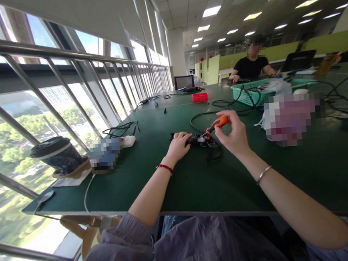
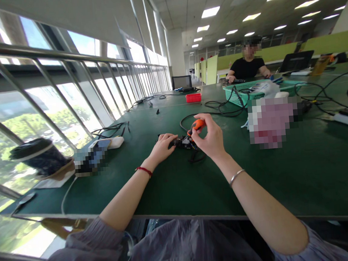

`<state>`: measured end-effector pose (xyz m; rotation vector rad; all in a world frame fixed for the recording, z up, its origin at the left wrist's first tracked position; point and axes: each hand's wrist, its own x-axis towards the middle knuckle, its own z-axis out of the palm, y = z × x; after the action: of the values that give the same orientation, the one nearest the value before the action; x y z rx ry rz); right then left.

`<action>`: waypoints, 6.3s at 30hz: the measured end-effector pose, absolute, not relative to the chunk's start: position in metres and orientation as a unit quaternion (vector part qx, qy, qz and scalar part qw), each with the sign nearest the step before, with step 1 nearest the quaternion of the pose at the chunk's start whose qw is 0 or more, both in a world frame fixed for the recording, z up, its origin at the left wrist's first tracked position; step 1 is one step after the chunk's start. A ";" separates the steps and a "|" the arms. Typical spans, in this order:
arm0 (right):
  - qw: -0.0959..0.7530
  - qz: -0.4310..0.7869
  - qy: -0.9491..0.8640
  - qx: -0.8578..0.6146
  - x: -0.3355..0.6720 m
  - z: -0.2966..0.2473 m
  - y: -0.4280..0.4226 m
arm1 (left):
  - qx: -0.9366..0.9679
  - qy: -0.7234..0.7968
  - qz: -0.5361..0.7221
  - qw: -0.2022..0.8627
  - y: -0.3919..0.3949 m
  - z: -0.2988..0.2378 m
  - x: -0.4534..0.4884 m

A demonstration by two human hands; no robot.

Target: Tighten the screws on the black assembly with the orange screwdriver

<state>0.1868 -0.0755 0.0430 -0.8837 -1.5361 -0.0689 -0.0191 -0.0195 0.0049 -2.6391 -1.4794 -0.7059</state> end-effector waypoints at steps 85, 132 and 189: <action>0.621 -0.041 -0.636 -0.456 0.188 0.044 -0.076 | -0.848 -0.479 -0.225 0.017 -0.018 0.004 -0.019; 0.643 -0.039 -0.603 -0.470 0.189 0.046 -0.075 | -0.853 -0.471 -0.227 0.018 -0.018 0.003 -0.020; 0.653 -0.046 -0.637 -0.407 0.190 0.042 -0.072 | -0.851 -0.473 -0.228 0.017 -0.019 0.004 -0.019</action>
<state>0.1901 -0.0717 0.0423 -0.9242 -1.4445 -0.1040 -0.0195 -0.0191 0.0045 -2.6442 -1.4715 -0.7071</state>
